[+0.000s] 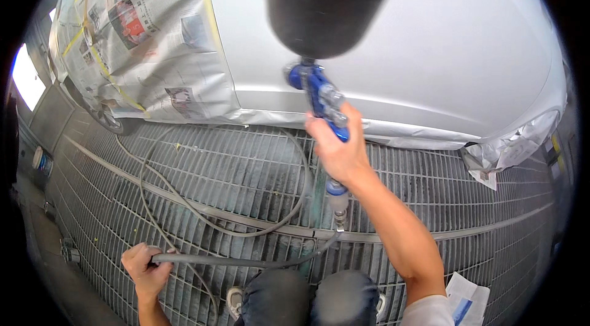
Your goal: The person uses a spray gun to apply white paint to the hood and front fender of a car inside a paint booth. The car is partially masked with newspaper and tape. The person moves around the vehicle to cover different sections, then removes some masking tape and newspaper before continuing to spray the lower edges of the hood.
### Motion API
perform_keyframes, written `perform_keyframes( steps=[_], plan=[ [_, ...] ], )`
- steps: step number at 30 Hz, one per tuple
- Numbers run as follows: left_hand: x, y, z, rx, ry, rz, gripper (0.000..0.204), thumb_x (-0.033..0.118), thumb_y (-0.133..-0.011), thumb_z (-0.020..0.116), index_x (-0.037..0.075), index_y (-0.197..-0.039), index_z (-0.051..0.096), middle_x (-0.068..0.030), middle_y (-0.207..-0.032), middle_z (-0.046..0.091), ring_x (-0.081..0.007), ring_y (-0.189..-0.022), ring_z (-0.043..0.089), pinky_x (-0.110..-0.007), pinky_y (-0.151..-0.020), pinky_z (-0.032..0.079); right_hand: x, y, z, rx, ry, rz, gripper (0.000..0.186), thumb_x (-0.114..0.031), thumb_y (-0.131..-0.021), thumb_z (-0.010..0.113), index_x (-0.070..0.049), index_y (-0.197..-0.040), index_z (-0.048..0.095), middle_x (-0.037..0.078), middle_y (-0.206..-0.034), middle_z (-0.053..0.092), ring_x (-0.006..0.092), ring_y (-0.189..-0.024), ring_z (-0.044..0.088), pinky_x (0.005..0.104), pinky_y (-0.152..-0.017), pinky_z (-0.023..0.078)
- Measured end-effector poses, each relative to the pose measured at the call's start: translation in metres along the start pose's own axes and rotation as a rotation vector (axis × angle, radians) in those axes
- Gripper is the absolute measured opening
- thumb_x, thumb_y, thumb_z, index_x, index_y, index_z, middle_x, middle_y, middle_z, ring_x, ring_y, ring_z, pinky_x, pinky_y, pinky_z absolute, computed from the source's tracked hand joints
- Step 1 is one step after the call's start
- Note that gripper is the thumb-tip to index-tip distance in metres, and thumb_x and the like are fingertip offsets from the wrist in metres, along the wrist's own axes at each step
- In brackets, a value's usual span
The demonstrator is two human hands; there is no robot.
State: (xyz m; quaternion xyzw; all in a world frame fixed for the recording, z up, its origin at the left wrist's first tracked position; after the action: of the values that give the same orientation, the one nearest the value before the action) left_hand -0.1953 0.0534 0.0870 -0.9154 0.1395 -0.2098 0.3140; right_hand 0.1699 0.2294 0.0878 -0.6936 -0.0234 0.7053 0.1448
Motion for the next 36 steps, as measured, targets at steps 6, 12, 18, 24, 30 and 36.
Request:
perform_keyframes(
  steps=[6,12,18,24,30,36],
  plan=[
    [-0.017,0.000,-0.014,0.037,-0.035,-0.053,0.029,0.009,-0.059,0.083,0.007,-0.061,0.054,-0.0027,-0.049,0.042,-0.0173,-0.040,0.037,-0.031,-0.041,0.026,-0.027,-0.021,0.079,-0.296,-0.115,-0.067,0.014,-0.013,-0.086,0.061,-0.005,-0.075,0.056,0.000,-0.062,0.049,0.0069,-0.049,0.041,0.0228,-0.043,0.032],
    [0.002,-0.013,-0.019,0.054,-0.083,-0.007,0.033,0.009,-0.061,0.082,0.005,-0.061,0.050,-0.0041,-0.052,0.043,-0.0175,-0.042,0.036,-0.032,-0.043,0.025,-0.043,-0.029,0.038,-0.148,-0.071,-0.099,0.018,-0.014,-0.085,0.062,-0.004,-0.073,0.054,0.000,-0.060,0.047,0.0072,-0.048,0.040,0.0229,-0.042,0.033],
    [0.038,-0.025,0.018,-0.041,0.073,0.042,0.029,0.013,-0.061,0.081,0.006,-0.061,0.054,-0.0031,-0.049,0.044,-0.0172,-0.040,0.039,-0.030,-0.041,0.026,-0.050,-0.013,-0.071,0.001,-0.121,-0.056,0.023,-0.013,-0.085,0.062,-0.007,-0.069,0.047,-0.002,-0.059,0.044,0.0047,-0.049,0.037,0.0223,-0.041,0.030],
    [0.111,-0.039,0.074,-0.163,0.166,0.185,0.024,0.013,-0.057,0.080,0.005,-0.062,0.058,-0.0037,-0.048,0.042,-0.0186,-0.039,0.040,-0.031,-0.039,0.028,-0.056,0.013,-0.194,0.172,-0.071,-0.103,0.013,-0.013,-0.083,0.060,-0.002,-0.078,0.057,0.001,-0.061,0.047,0.0069,-0.052,0.042,0.0232,-0.042,0.033],
    [0.191,-0.046,0.117,-0.309,0.180,0.296,0.021,0.016,-0.056,0.077,0.007,-0.064,0.060,-0.0038,-0.048,0.041,-0.0207,-0.041,0.044,-0.033,-0.040,0.031,-0.060,0.043,-0.319,0.345,0.039,-0.092,0.019,-0.016,-0.084,0.052,0.003,-0.086,0.057,0.006,-0.069,0.052,0.0098,-0.058,0.046,0.0235,-0.044,0.037],
    [0.270,-0.040,0.155,-0.439,0.268,0.463,0.025,0.020,-0.064,0.079,0.007,-0.076,0.061,-0.0072,-0.058,0.047,-0.0260,-0.050,0.052,-0.037,-0.046,0.038,-0.068,0.068,-0.439,0.480,0.097,-0.124,0.017,-0.016,-0.083,0.051,0.000,-0.083,0.057,0.004,-0.069,0.052,0.0084,-0.058,0.046,0.0228,-0.042,0.036]
  ],
)
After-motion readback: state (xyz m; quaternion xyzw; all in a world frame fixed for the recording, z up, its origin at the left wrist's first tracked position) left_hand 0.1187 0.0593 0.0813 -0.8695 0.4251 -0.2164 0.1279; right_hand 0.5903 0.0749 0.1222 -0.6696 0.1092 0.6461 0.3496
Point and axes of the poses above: each hand's wrist, its own y-axis away from the middle knuckle, its own z-axis out of the palm, x = y × z, the point moved 10 cm from there along -y, towards the middle knuckle
